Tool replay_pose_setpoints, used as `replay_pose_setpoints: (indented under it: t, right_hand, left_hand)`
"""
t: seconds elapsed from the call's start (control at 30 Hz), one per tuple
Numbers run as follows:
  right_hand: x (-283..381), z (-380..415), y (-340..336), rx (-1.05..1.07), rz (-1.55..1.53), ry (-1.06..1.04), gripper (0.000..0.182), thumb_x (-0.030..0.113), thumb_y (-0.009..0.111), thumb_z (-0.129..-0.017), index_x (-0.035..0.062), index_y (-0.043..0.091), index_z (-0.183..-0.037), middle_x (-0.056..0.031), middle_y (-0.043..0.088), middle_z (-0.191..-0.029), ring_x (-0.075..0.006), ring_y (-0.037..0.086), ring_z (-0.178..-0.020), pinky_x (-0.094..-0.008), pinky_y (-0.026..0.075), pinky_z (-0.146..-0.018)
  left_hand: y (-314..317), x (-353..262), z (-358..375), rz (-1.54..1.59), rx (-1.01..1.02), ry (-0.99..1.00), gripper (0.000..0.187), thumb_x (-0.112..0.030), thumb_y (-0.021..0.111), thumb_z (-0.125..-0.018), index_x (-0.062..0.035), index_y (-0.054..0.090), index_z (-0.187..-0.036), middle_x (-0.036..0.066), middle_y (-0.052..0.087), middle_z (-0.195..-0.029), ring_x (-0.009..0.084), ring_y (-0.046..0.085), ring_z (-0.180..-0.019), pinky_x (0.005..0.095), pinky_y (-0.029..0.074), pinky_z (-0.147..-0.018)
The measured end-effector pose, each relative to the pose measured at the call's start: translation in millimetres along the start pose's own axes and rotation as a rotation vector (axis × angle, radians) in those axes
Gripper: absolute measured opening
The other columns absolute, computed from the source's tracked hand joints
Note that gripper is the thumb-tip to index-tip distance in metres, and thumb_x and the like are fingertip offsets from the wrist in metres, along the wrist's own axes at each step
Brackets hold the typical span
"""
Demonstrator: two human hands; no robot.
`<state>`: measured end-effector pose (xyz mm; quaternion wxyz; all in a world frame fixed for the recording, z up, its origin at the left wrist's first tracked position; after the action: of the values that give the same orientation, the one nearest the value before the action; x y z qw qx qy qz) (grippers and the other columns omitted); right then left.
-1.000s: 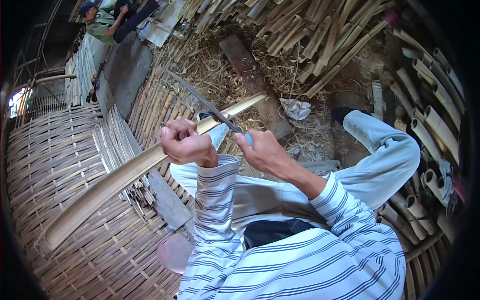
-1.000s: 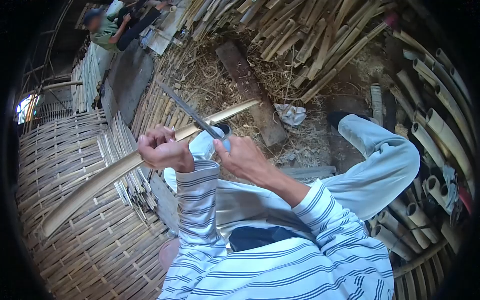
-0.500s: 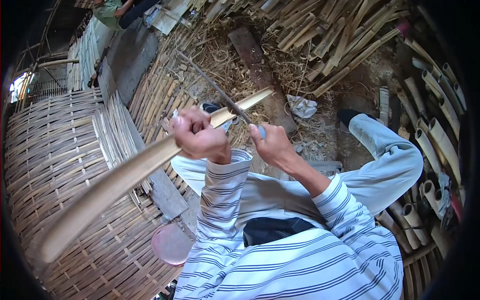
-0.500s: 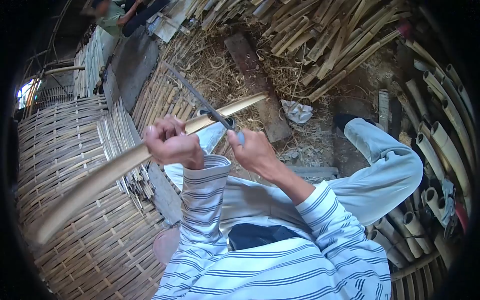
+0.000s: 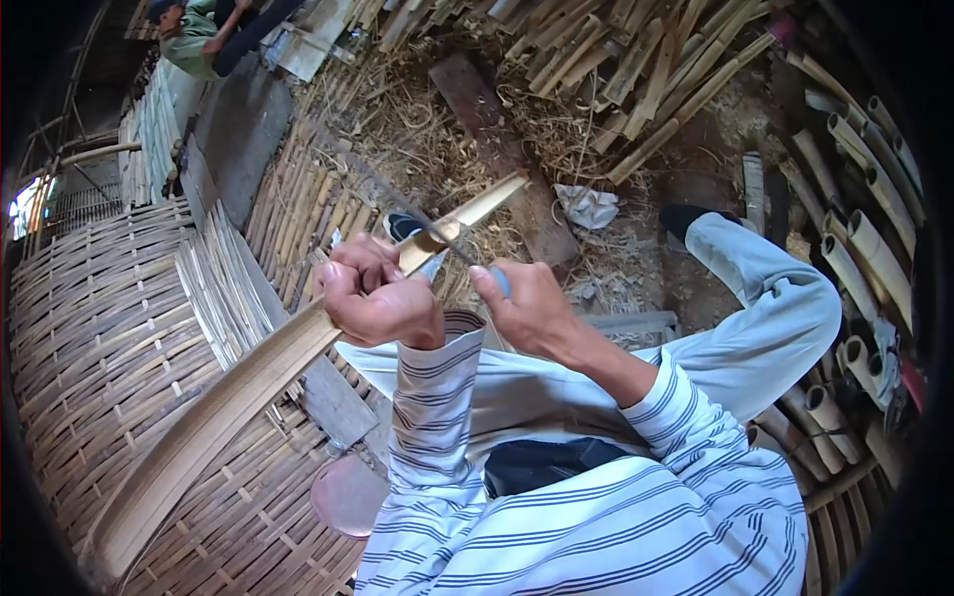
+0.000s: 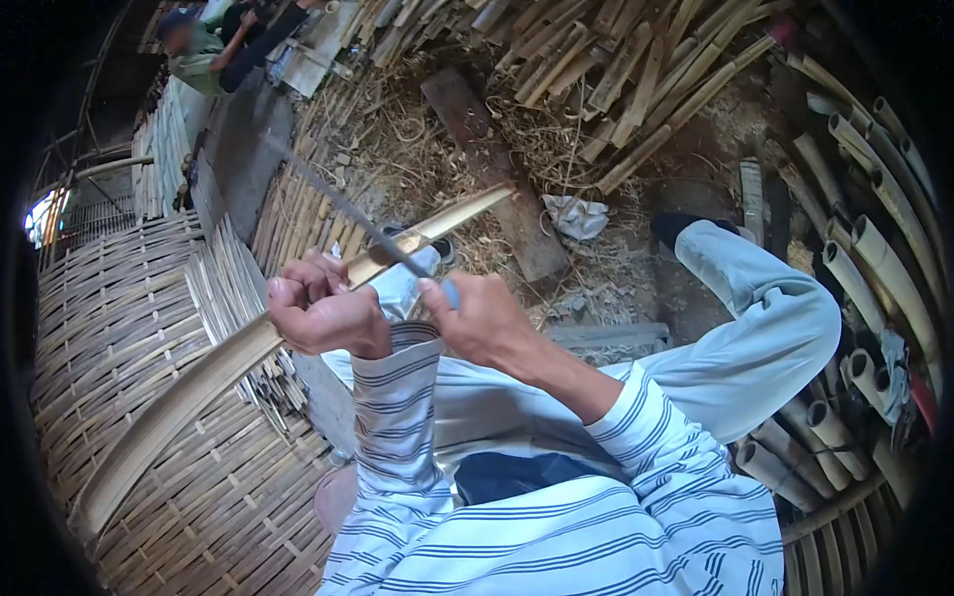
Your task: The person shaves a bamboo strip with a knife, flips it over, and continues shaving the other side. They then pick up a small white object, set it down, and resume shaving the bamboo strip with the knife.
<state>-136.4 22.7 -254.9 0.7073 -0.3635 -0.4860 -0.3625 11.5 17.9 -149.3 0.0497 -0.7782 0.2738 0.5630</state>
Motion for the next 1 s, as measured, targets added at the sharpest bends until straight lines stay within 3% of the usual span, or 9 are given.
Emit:
replay_pose_setpoints:
  t: [0.07, 0.37, 0.43, 0.47, 0.6, 0.7, 0.73, 0.97, 1.0]
  right_hand:
    - [5.2, -0.9, 3.8, 0.021, -0.094, -0.039, 0.054, 0.041, 0.05, -0.096, -0.0052, 0.055, -0.069, -0.0262, 0.053, -0.057, -0.0397, 0.056, -0.053, -0.0475, 0.042, -0.053]
    - [30.3, 8.9, 10.9, 0.05, 0.05, -0.049, 0.053, 0.043, 0.054, -0.094, -0.0045, 0.055, -0.071, -0.0259, 0.054, -0.054, -0.0452, 0.059, -0.053, -0.0509, 0.046, -0.052]
    - [25.7, 6.1, 7.0, 0.062, 0.078, -0.011, 0.053, 0.044, 0.054, -0.093, -0.0046, 0.055, -0.071, -0.0263, 0.055, -0.054, -0.0451, 0.06, -0.053, -0.0514, 0.047, -0.052]
    - [-1.7, -1.5, 12.4, -0.038, 0.105, 0.032, 0.054, 0.045, 0.053, -0.094, -0.0045, 0.055, -0.07, -0.0276, 0.055, -0.057, -0.0445, 0.061, -0.055, -0.0512, 0.047, -0.054]
    - [-6.4, -8.4, 10.6, 0.08, -0.007, 0.12, 0.056, 0.046, 0.051, -0.094, -0.0047, 0.056, -0.071, -0.0286, 0.057, -0.06, -0.042, 0.061, -0.058, -0.05, 0.047, -0.058]
    - [7.9, 3.7, 13.0, 0.017, 0.044, -0.053, 0.056, 0.045, 0.051, -0.095, -0.005, 0.056, -0.07, -0.0274, 0.056, -0.058, -0.0409, 0.059, -0.055, -0.0492, 0.046, -0.056]
    - [-3.8, 1.3, 14.6, 0.022, 0.036, 0.056, 0.057, 0.045, 0.05, -0.095, -0.0047, 0.055, -0.069, -0.0264, 0.055, -0.056, -0.0402, 0.059, -0.054, -0.0487, 0.046, -0.055]
    - [6.2, 3.5, 11.4, 0.063, 0.009, 0.015, 0.056, 0.045, 0.051, -0.095, -0.004, 0.056, -0.069, -0.0249, 0.054, -0.054, -0.0386, 0.056, -0.05, -0.047, 0.046, -0.051]
    - [-8.0, -2.5, 8.8, -0.07, 0.036, -0.003, 0.056, 0.045, 0.049, -0.095, -0.0039, 0.057, -0.069, -0.0224, 0.054, -0.052, -0.0351, 0.056, -0.049, -0.0467, 0.045, -0.051]
  left_hand:
    - [-7.2, 1.8, -4.9, -0.038, -0.005, 0.002, 0.04, -0.027, 0.036, -0.089, -0.0154, 0.024, -0.052, 0.0, 0.021, -0.046, 0.0107, 0.019, -0.039, 0.027, 0.017, -0.039]
    - [-9.7, 0.5, -4.0, -0.031, -0.026, 0.004, 0.041, -0.03, 0.04, -0.085, -0.0165, 0.018, -0.053, 0.0, 0.019, -0.047, 0.0118, 0.02, -0.04, 0.0261, 0.018, -0.041]
    - [-6.2, -1.3, 1.5, -0.003, 0.02, 0.012, 0.037, -0.021, 0.036, -0.088, -0.0145, 0.024, -0.054, 0.0, 0.023, -0.049, 0.0106, 0.021, -0.041, 0.0256, 0.022, -0.042]
    - [-6.7, -1.9, 2.7, -0.004, 0.028, 0.019, 0.036, -0.021, 0.036, -0.088, -0.0145, 0.024, -0.055, 0.0, 0.023, -0.049, 0.0107, 0.021, -0.041, 0.0255, 0.022, -0.042]
    - [-12.0, -6.6, 0.9, -0.035, 0.046, 0.06, 0.035, -0.021, 0.036, -0.088, -0.0141, 0.024, -0.056, 0.0, 0.024, -0.049, 0.011, 0.021, -0.041, 0.0256, 0.024, -0.042]
    - [-10.3, -0.1, -1.8, -0.039, 0.029, 0.032, 0.036, -0.021, 0.036, -0.088, -0.0148, 0.022, -0.055, 0.001, 0.023, -0.049, 0.0113, 0.021, -0.041, 0.0259, 0.024, -0.042]
    - [-13.3, -1.4, -0.6, -0.036, 0.01, -0.001, 0.036, -0.021, 0.036, -0.088, -0.0151, 0.022, -0.055, 0.001, 0.023, -0.048, 0.0114, 0.022, -0.041, 0.0259, 0.024, -0.042]
    - [-13.6, -2.2, 3.2, 0.011, -0.022, 0.007, 0.034, -0.02, 0.037, -0.084, -0.0152, 0.022, -0.055, 0.0, 0.021, -0.047, 0.0114, 0.019, -0.039, 0.0262, 0.021, -0.04]
    - [-15.5, -2.7, 3.6, 0.009, -0.001, 0.004, 0.034, -0.02, 0.037, -0.084, -0.0153, 0.022, -0.055, 0.0, 0.021, -0.047, 0.0114, 0.019, -0.039, 0.0262, 0.02, -0.04]
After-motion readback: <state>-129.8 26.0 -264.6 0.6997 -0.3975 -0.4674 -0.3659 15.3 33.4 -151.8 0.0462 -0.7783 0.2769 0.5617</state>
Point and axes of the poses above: each hand's wrist, its own z-axis away from the middle knuckle, its own y-axis out of the palm, x = y × z, the point moved 6 cm from there along -z, towards the middle knuckle
